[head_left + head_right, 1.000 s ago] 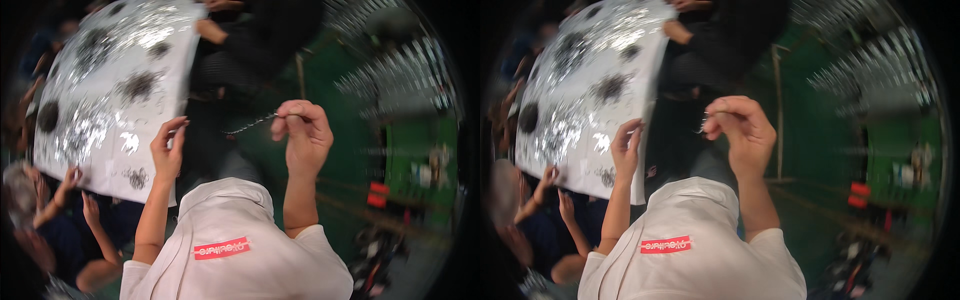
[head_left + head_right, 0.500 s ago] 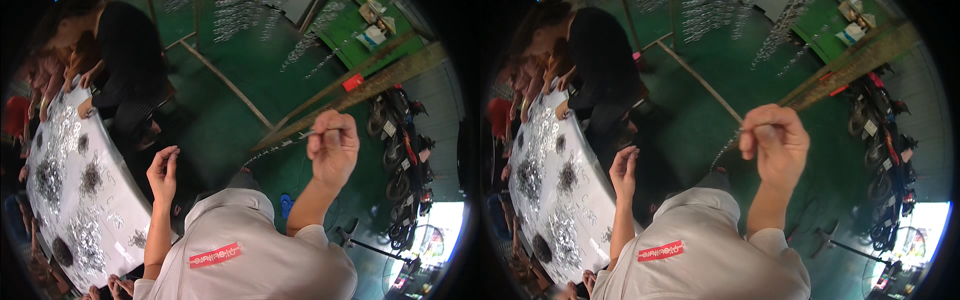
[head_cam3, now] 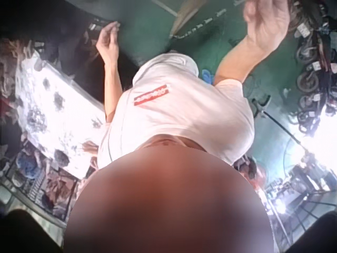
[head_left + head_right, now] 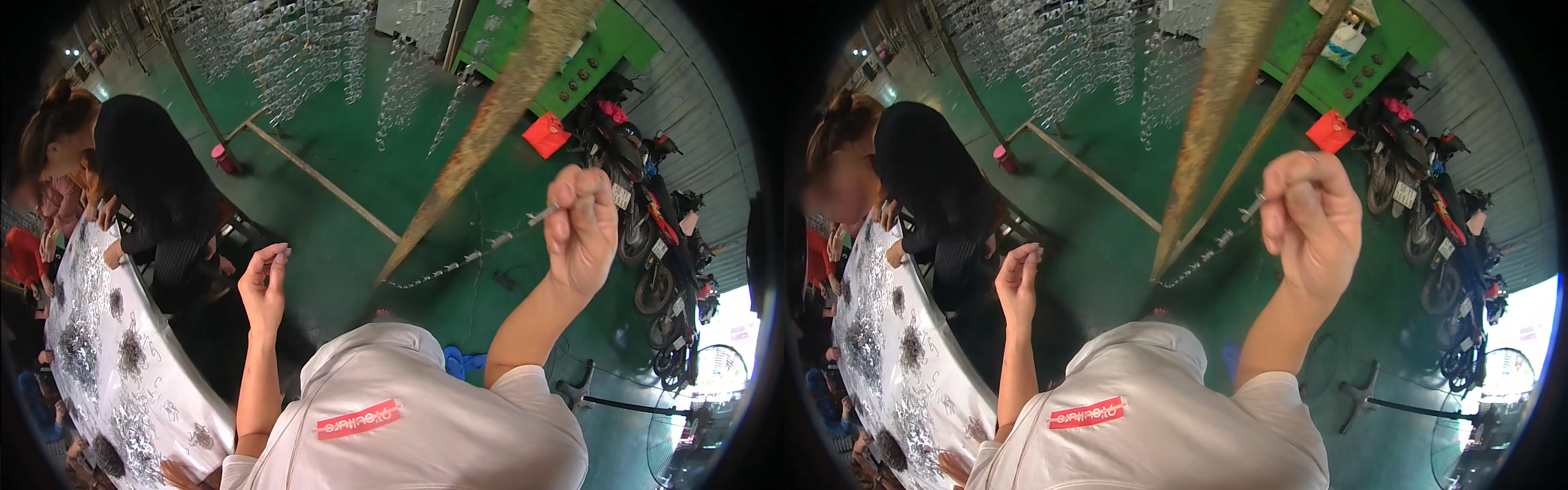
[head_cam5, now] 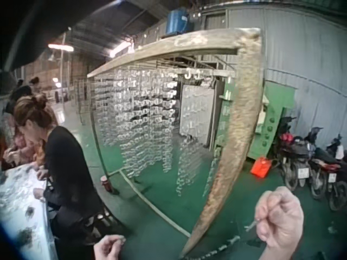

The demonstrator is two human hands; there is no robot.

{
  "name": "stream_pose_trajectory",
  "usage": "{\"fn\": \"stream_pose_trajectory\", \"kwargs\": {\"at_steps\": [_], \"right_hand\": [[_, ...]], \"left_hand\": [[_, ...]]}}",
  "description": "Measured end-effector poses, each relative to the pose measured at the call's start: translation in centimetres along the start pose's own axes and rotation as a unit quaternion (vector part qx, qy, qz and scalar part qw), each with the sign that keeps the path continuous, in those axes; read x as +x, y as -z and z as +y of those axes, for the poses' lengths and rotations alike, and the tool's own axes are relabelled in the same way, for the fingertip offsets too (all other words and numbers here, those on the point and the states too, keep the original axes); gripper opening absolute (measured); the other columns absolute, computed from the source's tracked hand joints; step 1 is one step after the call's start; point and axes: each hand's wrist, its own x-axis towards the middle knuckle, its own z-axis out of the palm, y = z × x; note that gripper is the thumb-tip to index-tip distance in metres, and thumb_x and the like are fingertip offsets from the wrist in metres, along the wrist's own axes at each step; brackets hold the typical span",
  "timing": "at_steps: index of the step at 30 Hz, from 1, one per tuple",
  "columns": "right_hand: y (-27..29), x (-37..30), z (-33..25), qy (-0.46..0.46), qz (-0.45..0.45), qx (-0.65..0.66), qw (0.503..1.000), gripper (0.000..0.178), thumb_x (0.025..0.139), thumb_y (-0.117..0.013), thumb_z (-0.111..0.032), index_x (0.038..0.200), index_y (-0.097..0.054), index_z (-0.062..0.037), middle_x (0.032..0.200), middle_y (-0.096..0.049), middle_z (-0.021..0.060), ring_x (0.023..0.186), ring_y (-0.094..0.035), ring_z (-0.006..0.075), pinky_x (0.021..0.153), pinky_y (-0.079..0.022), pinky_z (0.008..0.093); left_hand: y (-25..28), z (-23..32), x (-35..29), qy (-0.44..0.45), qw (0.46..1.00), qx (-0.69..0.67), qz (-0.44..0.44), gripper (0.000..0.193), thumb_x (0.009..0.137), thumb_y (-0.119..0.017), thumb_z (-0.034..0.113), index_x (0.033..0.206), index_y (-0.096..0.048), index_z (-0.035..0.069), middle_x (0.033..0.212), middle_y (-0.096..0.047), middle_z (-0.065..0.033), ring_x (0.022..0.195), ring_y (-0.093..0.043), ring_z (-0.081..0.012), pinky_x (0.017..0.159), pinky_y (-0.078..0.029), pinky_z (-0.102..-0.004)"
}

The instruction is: The person repeatedly picks small metal hooks from a white table, links them together by hand, and hangs the resulting chains on a nearby wooden rack. The person works alongside others at the same table in a workshop setting.

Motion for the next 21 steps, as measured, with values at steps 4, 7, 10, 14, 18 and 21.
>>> {"fn": "stream_pose_trajectory", "kwargs": {"at_steps": [4,7,10,14,18,21], "right_hand": [[2.2,3.2,0.2,-0.038,0.011,-0.023,0.999,0.010,0.091,-0.055,-0.004,0.097,-0.058,0.0033,0.086,-0.061,0.0121,0.060,-0.055,0.0105,0.045,-0.042,0.0198],[3.9,5.9,0.6,-0.028,-0.020,-0.055,0.998,0.014,0.093,-0.053,-0.008,0.103,-0.056,0.0016,0.093,-0.056,0.0117,0.062,-0.051,0.0075,0.046,-0.039,0.0175],[5.7,8.6,1.0,-0.041,-0.022,-0.065,0.997,0.015,0.092,-0.055,-0.010,0.102,-0.057,0.0027,0.092,-0.059,0.0104,0.062,-0.051,0.0075,0.049,-0.040,0.0175],[7.7,12.2,1.1,-0.047,-0.029,-0.075,0.996,0.016,0.092,-0.057,-0.011,0.100,-0.058,0.0022,0.093,-0.061,0.0078,0.065,-0.053,0.0064,0.051,-0.042,0.0169],[9.6,16.1,1.4,-0.028,-0.058,-0.060,0.996,0.017,0.089,-0.062,-0.012,0.099,-0.061,0.0013,0.092,-0.064,0.0078,0.069,-0.058,0.0076,0.055,-0.047,0.0183],[10.6,18.4,1.3,-0.011,-0.051,-0.052,0.997,0.017,0.086,-0.065,-0.012,0.098,-0.062,0.0004,0.090,-0.065,0.0077,0.070,-0.061,0.0097,0.059,-0.051,0.0201]], "left_hand": [[-3.6,0.3,1.5,0.005,1.000,-0.018,0.020,0.014,0.092,-0.056,0.009,0.103,-0.063,0.003,0.093,-0.064,0.0002,0.083,-0.056,-0.0056,0.069,-0.040,-0.0182],[-5.6,0.3,2.0,-0.006,0.999,-0.020,0.033,0.015,0.093,-0.055,0.010,0.103,-0.063,0.003,0.092,-0.064,0.0010,0.081,-0.055,-0.0048,0.067,-0.039,-0.0176],[-7.0,0.2,2.1,-0.001,0.999,-0.015,0.043,0.015,0.093,-0.055,0.010,0.103,-0.063,0.003,0.092,-0.064,0.0012,0.081,-0.055,-0.0044,0.066,-0.039,-0.0172],[-7.6,0.4,1.9,0.022,0.999,0.008,0.049,0.015,0.093,-0.055,0.006,0.104,-0.062,-0.001,0.092,-0.064,-0.0026,0.085,-0.057,-0.0075,0.079,-0.045,-0.0204],[-8.2,0.4,1.7,0.028,0.997,0.023,0.062,0.015,0.092,-0.054,0.005,0.103,-0.062,-0.002,0.092,-0.064,-0.0032,0.084,-0.057,-0.0078,0.078,-0.045,-0.0205],[-8.9,0.3,1.3,0.027,0.996,0.033,0.074,0.014,0.092,-0.054,0.004,0.102,-0.062,-0.002,0.091,-0.064,-0.0037,0.083,-0.057,-0.0081,0.077,-0.045,-0.0209]]}}
